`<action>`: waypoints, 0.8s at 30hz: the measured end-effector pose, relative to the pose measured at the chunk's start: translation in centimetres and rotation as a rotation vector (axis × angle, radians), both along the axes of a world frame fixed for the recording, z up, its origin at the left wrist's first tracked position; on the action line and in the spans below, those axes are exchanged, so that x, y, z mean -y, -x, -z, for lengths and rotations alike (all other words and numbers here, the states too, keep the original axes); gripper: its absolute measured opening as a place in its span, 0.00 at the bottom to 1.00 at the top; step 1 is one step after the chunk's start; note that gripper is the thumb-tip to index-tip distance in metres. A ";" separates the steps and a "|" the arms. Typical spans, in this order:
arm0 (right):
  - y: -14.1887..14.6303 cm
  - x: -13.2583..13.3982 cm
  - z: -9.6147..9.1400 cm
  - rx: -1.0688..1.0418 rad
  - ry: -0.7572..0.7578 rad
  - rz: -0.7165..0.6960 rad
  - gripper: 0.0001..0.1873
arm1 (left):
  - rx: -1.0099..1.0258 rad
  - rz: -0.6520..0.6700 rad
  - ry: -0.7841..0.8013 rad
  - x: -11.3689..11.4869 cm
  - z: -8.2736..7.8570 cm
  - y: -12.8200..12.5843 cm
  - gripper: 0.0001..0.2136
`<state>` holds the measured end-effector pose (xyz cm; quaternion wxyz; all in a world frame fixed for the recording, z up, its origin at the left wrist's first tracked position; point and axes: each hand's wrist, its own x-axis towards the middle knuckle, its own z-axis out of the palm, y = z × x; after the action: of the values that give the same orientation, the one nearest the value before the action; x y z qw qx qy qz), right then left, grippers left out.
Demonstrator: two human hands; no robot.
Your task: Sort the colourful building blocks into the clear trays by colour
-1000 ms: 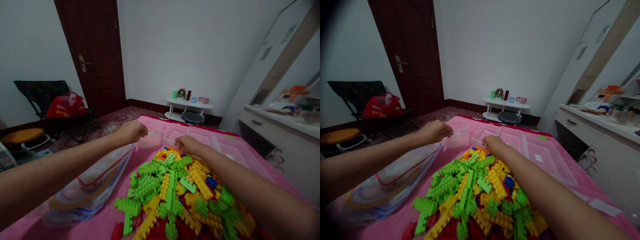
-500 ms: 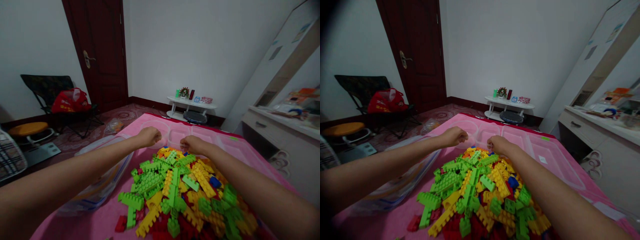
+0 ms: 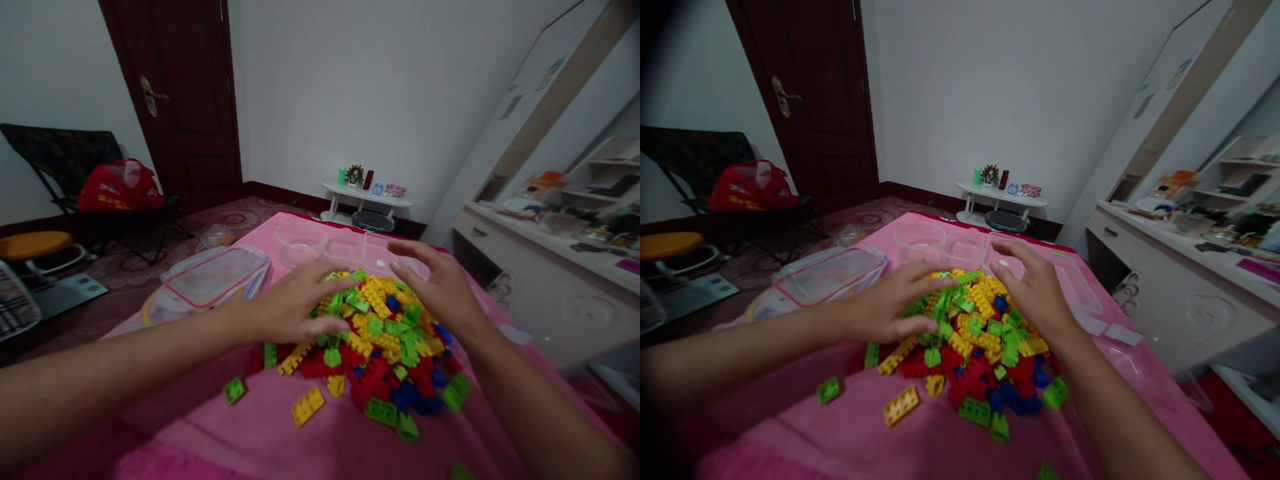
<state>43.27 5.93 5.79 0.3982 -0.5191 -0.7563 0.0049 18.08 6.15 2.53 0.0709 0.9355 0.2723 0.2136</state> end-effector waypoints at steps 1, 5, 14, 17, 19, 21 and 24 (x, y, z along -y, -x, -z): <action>-0.6 1.9 0.5 0.006 -0.010 0.024 0.18 | -0.054 0.075 0.023 2.2 0.4 0.0 0.32; -3.6 8.8 4.8 0.156 0.030 0.059 0.24 | -0.170 0.252 0.014 6.8 3.4 0.0 0.35; -5.3 11.0 12.8 0.264 0.196 0.199 0.47 | -0.130 -0.078 -0.018 2.6 4.0 -2.9 0.37; -4.0 8.6 12.5 0.225 0.182 0.185 0.44 | -0.123 -0.099 -0.015 1.3 3.7 -3.6 0.38; -3.2 7.3 12.1 0.204 0.164 0.189 0.42 | -0.099 -0.107 -0.009 0.6 3.8 -3.8 0.41; -2.5 6.5 11.5 0.188 0.175 0.202 0.41 | -0.083 -0.125 -0.011 0.0 4.1 -4.1 0.44; -1.8 5.7 10.1 0.180 0.238 0.236 0.38 | -0.089 -0.170 -0.027 -0.8 4.4 -4.9 0.47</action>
<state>45.12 0.25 -4.35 0.2626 -0.6460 -0.7168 0.0009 22.99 6.97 -1.83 0.0275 0.9185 0.3506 0.1808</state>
